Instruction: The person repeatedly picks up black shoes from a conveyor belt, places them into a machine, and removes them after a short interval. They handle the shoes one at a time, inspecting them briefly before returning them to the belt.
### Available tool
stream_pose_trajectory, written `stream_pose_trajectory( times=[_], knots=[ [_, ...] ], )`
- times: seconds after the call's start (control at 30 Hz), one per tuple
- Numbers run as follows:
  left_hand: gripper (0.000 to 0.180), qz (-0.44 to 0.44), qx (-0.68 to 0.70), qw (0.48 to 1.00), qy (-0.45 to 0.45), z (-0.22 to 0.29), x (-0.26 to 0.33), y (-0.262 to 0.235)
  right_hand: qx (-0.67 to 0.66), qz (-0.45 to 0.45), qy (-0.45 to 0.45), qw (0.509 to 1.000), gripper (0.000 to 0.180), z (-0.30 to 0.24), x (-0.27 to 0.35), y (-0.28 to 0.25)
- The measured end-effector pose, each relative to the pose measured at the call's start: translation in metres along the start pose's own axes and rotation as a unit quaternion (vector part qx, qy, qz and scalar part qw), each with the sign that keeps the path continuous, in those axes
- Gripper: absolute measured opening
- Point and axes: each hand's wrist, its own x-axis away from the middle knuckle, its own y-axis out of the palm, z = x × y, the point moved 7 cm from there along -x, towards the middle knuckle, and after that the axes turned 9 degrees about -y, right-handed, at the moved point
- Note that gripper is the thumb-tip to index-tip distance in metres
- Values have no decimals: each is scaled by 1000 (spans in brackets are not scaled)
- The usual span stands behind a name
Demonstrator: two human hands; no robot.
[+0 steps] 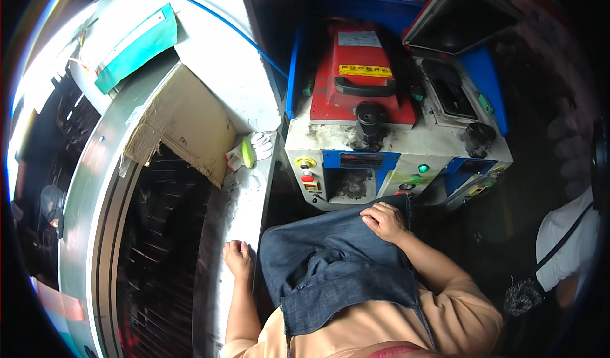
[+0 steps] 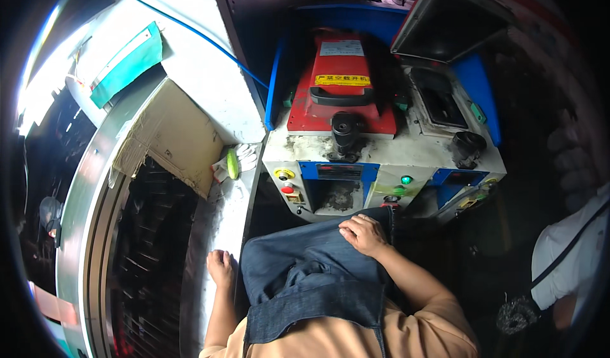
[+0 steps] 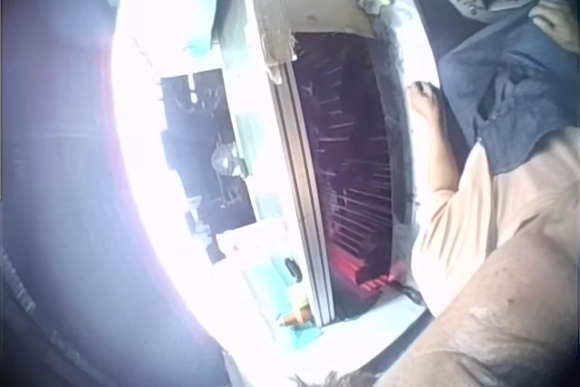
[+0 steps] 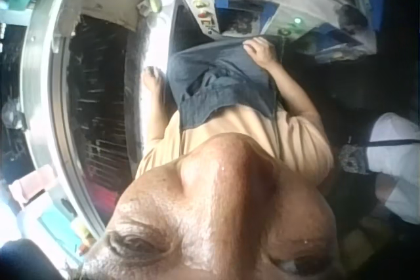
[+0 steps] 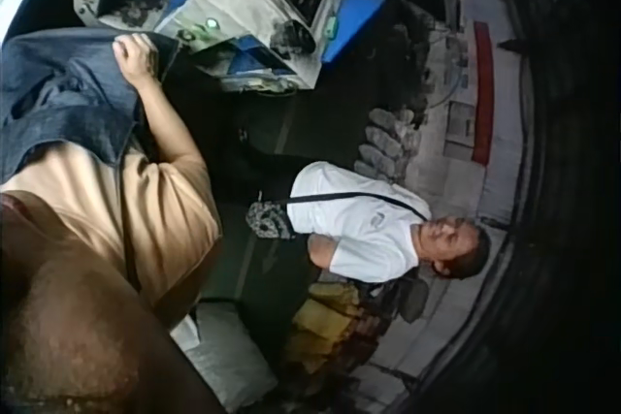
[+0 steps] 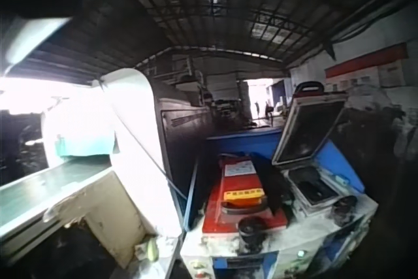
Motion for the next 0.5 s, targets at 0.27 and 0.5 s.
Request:
stream_pose_trajectory(
  times=[0.27,0.5],
  knots=[
    [14,-4,-21,1000,2,6,0,-2,-32,37,-13,999,11,-1,2,-8],
    [15,9,-51,999,17,2,0,4,-45,44,-9,998,12,6,7,-10]
  ],
)
